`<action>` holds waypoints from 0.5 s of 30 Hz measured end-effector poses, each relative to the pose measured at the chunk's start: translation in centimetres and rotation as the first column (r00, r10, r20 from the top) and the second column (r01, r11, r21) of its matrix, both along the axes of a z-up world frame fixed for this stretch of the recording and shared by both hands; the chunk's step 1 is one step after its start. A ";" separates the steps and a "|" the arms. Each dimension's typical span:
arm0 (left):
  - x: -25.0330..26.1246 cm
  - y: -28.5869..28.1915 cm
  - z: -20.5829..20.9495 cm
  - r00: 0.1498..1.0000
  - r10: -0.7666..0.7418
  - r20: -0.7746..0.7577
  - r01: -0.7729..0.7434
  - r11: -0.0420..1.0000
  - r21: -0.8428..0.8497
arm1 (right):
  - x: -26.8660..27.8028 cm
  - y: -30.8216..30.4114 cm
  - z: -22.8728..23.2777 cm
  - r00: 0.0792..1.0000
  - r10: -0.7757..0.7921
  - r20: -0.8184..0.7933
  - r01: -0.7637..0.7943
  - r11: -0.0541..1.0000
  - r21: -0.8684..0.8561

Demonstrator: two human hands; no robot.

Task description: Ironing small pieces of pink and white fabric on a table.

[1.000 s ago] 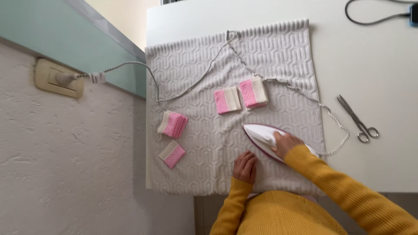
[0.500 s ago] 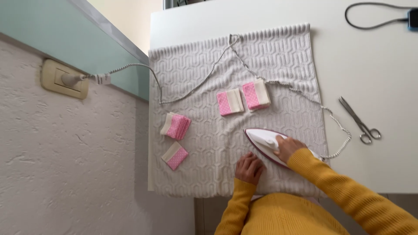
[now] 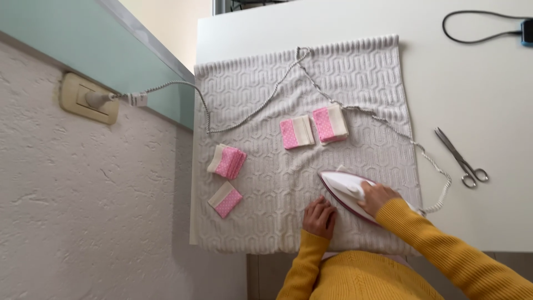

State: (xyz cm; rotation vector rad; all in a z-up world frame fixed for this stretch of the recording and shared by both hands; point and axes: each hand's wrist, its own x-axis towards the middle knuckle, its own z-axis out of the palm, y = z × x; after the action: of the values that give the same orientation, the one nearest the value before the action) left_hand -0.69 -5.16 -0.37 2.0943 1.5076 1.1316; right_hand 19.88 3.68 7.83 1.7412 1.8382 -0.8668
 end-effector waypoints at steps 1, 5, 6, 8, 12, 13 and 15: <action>0.0 -0.1 0.2 1.000 -0.002 0.002 0.002 1.000 -0.007 | -0.3 0.0 0.3 1.000 -0.002 0.002 0.002 1.000 -0.007; -0.2 0.1 0.7 1.000 -0.011 0.015 0.011 1.000 0.000 | -0.6 -0.1 1.4 1.000 0.000 0.001 0.000 0.996 0.085; -0.2 0.4 0.7 1.000 -0.018 0.019 0.018 1.000 0.000 | -0.3 -0.2 1.8 1.000 -0.024 -0.001 0.024 0.999 0.032; -0.2 0.3 1.1 1.000 -0.025 0.015 0.026 1.000 -0.009 | -0.2 -0.1 0.7 1.000 -0.007 0.000 0.007 0.998 0.056; -0.1 0.1 1.0 1.000 -0.011 0.006 0.012 0.999 -0.039 | -0.4 -0.2 0.3 1.000 0.015 0.002 -0.016 0.995 0.100; -0.1 0.0 0.5 1.000 -0.009 0.005 0.009 0.999 -0.033 | 0.2 -0.5 0.5 1.000 0.018 0.002 -0.018 0.994 0.106; -0.3 -0.2 -0.4 1.000 -0.027 0.001 0.027 1.000 -0.011 | 1.1 -1.4 1.0 1.000 -0.012 -0.025 0.014 0.997 0.073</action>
State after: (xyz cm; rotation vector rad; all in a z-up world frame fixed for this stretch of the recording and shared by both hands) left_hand -1.00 -5.34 -0.80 2.0998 1.4776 1.1122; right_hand 21.00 2.27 8.79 1.7965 1.8986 -0.8384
